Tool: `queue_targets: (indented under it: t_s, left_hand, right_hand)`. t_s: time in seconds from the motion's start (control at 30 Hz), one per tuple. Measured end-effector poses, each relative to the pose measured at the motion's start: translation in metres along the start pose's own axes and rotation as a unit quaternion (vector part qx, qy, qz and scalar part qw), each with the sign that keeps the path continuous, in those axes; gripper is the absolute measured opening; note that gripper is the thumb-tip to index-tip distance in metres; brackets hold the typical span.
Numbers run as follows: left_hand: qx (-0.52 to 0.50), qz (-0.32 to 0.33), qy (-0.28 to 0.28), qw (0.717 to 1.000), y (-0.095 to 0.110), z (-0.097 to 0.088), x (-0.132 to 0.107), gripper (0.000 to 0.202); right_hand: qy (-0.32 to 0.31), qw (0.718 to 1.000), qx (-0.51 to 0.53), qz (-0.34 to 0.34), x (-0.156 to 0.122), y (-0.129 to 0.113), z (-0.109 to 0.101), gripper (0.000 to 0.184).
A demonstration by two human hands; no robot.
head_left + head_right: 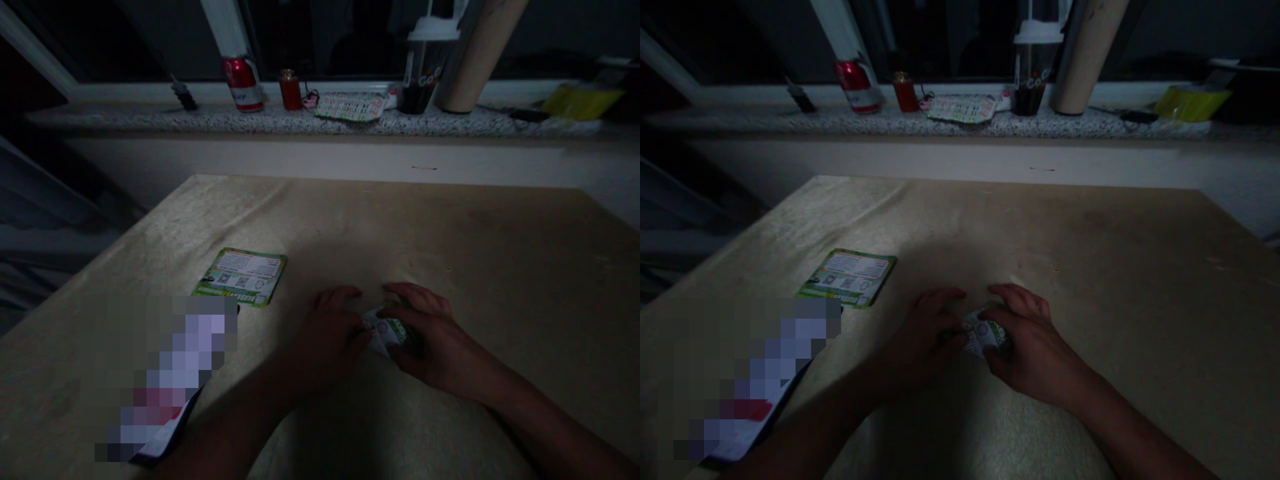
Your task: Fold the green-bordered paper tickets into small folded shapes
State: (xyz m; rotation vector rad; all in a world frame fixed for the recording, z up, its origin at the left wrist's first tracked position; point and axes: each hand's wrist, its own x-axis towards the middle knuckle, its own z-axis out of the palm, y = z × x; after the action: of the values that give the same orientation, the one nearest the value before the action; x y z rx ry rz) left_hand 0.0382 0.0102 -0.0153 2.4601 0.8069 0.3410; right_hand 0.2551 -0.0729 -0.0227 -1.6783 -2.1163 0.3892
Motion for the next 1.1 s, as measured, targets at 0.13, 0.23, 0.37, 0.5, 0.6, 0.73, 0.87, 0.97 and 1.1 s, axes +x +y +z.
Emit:
queue_targets:
  t_s: [0.13,0.23,0.37,0.5,0.6,0.73,0.87,0.97,1.1]
  left_hand:
    - [0.02,-0.026,0.018,0.999,0.002,0.007,0.0,0.013]
    - [0.017,-0.029,0.019,0.999,0.003,0.008,0.0,0.014]
    - [0.013,-0.03,0.011,0.999,0.004,0.005,0.001,0.014]
    - [0.02,-0.029,0.008,0.999,0.004,0.005,0.002,0.014]
    - [0.03,-0.027,0.008,0.999,0.004,0.006,0.003,0.015]
    - [0.036,-0.037,0.004,0.999,0.007,0.006,0.005,0.017]
    - [0.041,-0.052,0.004,0.998,0.01,0.005,0.006,0.019]
    - [0.042,-0.058,0.005,0.997,0.01,0.006,0.006,0.019]
    - [0.037,-0.055,0.012,0.998,0.009,0.008,0.005,0.019]
  right_hand:
    - [-0.004,1.0,0.002,0.004,0.0,0.0,0.0,0.045]
    - [-0.015,1.0,0.008,0.005,0.0,-0.001,-0.003,0.043]
    - [-0.024,1.0,0.02,0.0,0.001,-0.002,-0.007,0.039]
    - [-0.012,1.0,0.017,0.005,0.001,-0.002,-0.005,0.037]
    - [-0.004,1.0,0.017,0.005,0.001,-0.003,-0.004,0.038]
    - [-0.003,1.0,0.013,0.01,0.001,-0.003,-0.003,0.039]
    - [-0.012,1.0,0.005,0.011,0.001,-0.002,-0.003,0.04]
    - [-0.015,1.0,0.005,0.013,0.001,-0.002,-0.003,0.041]
    - [-0.014,1.0,0.006,0.013,0.0,-0.002,-0.002,0.043]
